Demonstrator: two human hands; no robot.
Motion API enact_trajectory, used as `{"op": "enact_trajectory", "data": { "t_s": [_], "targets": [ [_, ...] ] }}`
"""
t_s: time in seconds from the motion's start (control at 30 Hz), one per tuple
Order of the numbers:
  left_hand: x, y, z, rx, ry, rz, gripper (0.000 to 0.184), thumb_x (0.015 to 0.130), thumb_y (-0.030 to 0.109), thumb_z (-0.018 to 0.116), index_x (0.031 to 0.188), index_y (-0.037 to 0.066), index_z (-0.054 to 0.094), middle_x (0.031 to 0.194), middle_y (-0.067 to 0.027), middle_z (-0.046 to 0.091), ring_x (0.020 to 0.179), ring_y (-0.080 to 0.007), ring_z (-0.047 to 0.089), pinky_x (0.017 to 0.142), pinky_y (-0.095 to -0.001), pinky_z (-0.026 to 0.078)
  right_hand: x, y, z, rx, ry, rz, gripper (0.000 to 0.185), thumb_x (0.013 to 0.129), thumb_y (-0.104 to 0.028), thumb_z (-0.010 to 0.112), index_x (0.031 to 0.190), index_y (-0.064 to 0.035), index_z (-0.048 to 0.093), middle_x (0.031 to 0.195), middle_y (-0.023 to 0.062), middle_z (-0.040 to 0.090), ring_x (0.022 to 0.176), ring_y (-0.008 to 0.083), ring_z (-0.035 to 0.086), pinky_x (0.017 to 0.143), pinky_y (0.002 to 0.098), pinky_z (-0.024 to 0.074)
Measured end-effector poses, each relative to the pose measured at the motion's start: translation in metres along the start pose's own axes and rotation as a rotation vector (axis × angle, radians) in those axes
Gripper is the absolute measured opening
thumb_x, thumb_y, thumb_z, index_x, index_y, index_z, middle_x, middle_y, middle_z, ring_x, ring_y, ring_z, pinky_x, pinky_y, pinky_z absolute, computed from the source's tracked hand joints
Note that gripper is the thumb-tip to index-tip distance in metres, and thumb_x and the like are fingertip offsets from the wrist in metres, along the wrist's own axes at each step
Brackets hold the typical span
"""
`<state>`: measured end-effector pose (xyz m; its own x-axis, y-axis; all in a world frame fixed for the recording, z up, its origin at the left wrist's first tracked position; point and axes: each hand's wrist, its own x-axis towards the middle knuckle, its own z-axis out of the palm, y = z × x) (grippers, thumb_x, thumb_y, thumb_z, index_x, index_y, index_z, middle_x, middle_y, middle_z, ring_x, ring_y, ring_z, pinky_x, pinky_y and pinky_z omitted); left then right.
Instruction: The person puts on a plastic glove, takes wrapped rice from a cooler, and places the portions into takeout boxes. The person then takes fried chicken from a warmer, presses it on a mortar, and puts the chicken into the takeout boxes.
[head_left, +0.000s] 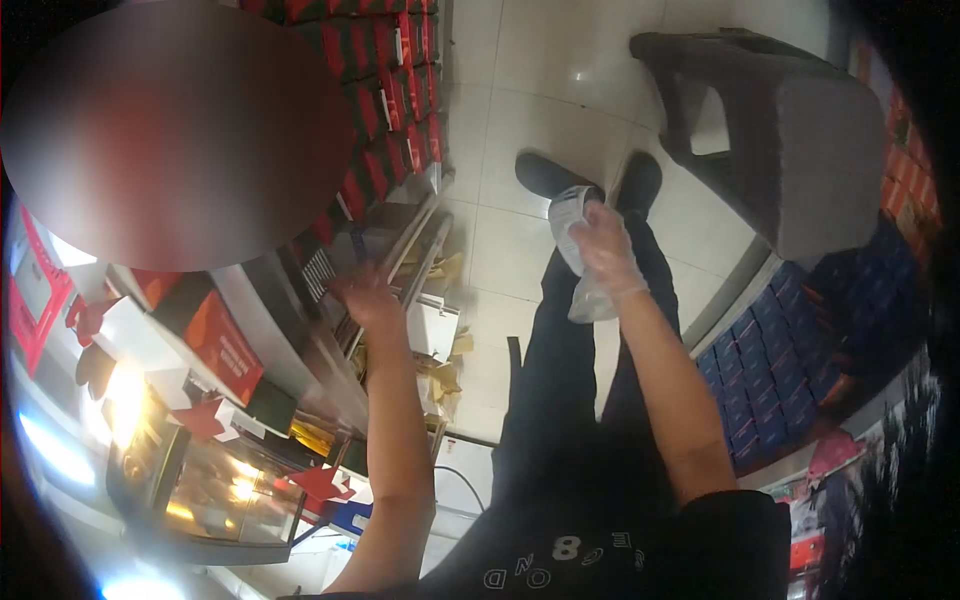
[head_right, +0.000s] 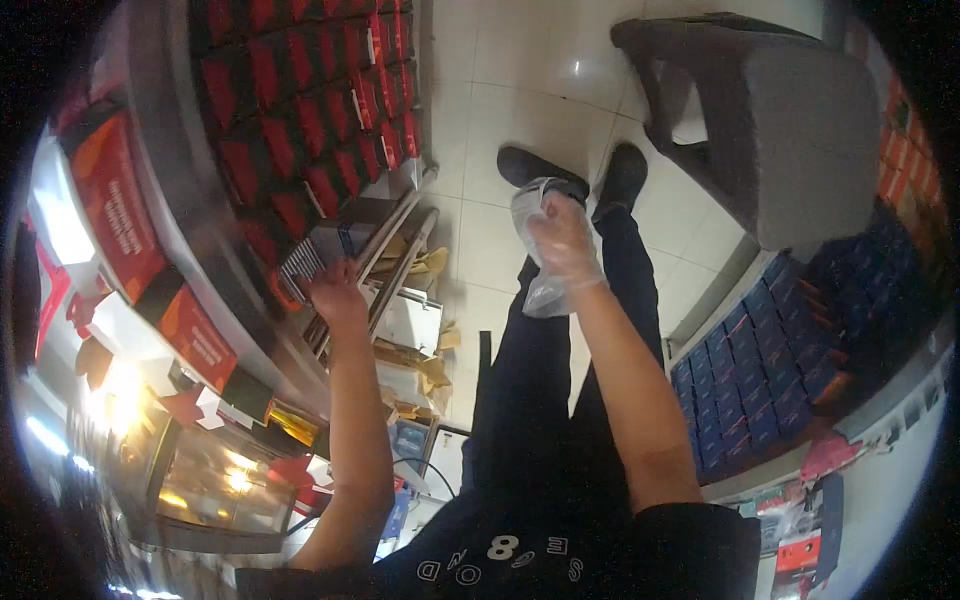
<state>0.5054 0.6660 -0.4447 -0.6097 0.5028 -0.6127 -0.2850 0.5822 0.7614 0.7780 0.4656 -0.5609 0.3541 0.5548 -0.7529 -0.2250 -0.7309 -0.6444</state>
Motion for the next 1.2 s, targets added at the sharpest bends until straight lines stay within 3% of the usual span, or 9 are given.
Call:
{"op": "enact_trajectory", "data": {
  "t_s": [0.13,0.27,0.37,0.47,0.7,0.77,0.87,0.97,1.2],
  "targets": [
    [-0.004,0.013,0.026,-0.04,0.278,0.159,0.062,0.103,0.043,0.038,0.153,0.014,0.017,0.147,-0.0174,0.037,0.136,-0.0329,0.036,0.115,-0.0516,0.029,0.061,-0.008,0.008,-0.061,-0.047,-0.223,0.039,0.074,-0.017,0.07,0.107,-0.0032,0.056,0.093,0.0167,0.064,0.088,0.0306,0.063,0.078,0.0388,0.0499],
    [0.077,0.035,-0.032,0.166,0.074,0.56,0.061,0.102,0.044,0.039,0.151,0.011,0.024,0.152,-0.0177,0.032,0.141,-0.0291,0.031,0.116,-0.0485,0.027,0.099,-0.021,0.056,-0.479,0.013,-0.535,0.049,0.076,-0.019,0.073,0.119,-0.005,0.053,0.102,0.0186,0.064,0.103,0.031,0.063,0.09,0.0362,0.0506],
    [0.077,0.046,-0.024,0.248,0.18,0.707,0.057,0.101,0.042,0.045,0.145,0.008,0.031,0.149,-0.0185,0.035,0.134,-0.0291,0.037,0.111,-0.0483,0.031,0.104,-0.073,0.09,-0.964,-0.374,-0.887,0.033,0.089,-0.022,0.06,0.116,-0.004,0.06,0.112,0.0195,0.064,0.107,0.0323,0.062,0.098,0.0388,0.0486],
    [0.078,0.059,-0.01,0.438,0.173,0.838,0.054,0.099,0.04,0.05,0.139,0.006,0.037,0.146,-0.0194,0.038,0.128,-0.0291,0.043,0.106,-0.048,0.036,0.067,-0.149,0.132,-0.283,-0.568,-0.36,0.024,0.094,-0.017,0.051,0.106,-0.0018,0.066,0.113,0.0167,0.067,0.109,0.0317,0.064,0.096,0.0392,0.0509],
    [0.053,0.059,0.017,0.611,0.234,0.966,0.053,0.094,0.039,0.063,0.126,-0.002,0.052,0.135,-0.0216,0.046,0.118,-0.0296,0.055,0.093,-0.0469,0.048,0.086,-0.134,0.231,-0.595,-0.468,-0.729,0.029,0.096,-0.015,0.048,0.116,-0.0042,0.065,0.123,0.0122,0.065,0.114,0.0267,0.062,0.106,0.0362,0.0467],
    [0.075,0.073,-0.006,0.705,0.373,1.035,0.057,0.093,0.041,0.063,0.126,-0.004,0.05,0.131,-0.0222,0.047,0.117,-0.0304,0.055,0.093,-0.0471,0.048,0.092,-0.141,0.219,-0.441,-0.496,-0.426,0.028,0.096,-0.015,0.048,0.115,-0.0039,0.066,0.124,0.013,0.064,0.111,0.0258,0.063,0.105,0.0332,0.0481],
    [0.077,0.079,-0.005,0.753,0.56,1.093,0.063,0.092,0.046,0.06,0.126,-0.006,0.047,0.126,-0.0236,0.048,0.117,-0.0311,0.054,0.094,-0.0466,0.047,0.094,-0.11,0.202,-0.188,-0.199,-0.683,0.026,0.093,-0.019,0.051,0.093,-0.0034,0.071,0.101,0.0189,0.07,0.09,0.0351,0.07,0.084,0.0451,0.0573],
    [0.098,0.106,-0.018,0.827,0.556,1.091,0.066,0.093,0.049,0.057,0.125,-0.008,0.048,0.122,-0.0259,0.049,0.118,-0.0319,0.054,0.095,-0.0459,0.047,0.072,-0.138,0.181,-0.288,-0.385,-0.354,0.025,0.092,-0.021,0.053,0.095,-0.0015,0.068,0.101,0.0195,0.069,0.089,0.0375,0.069,0.085,0.0458,0.056],
    [0.066,0.093,0.015,1.057,0.52,1.263,0.058,0.102,0.045,0.044,0.128,-0.007,0.049,0.122,-0.0298,0.054,0.114,-0.0377,0.057,0.1,-0.0507,0.044,0.051,-0.163,0.212,-0.024,-0.487,-0.43,0.027,0.086,-0.017,0.056,0.107,-0.0007,0.062,0.097,0.0283,0.066,0.095,0.0451,0.065,0.089,0.049,0.0531]
  ]
}}
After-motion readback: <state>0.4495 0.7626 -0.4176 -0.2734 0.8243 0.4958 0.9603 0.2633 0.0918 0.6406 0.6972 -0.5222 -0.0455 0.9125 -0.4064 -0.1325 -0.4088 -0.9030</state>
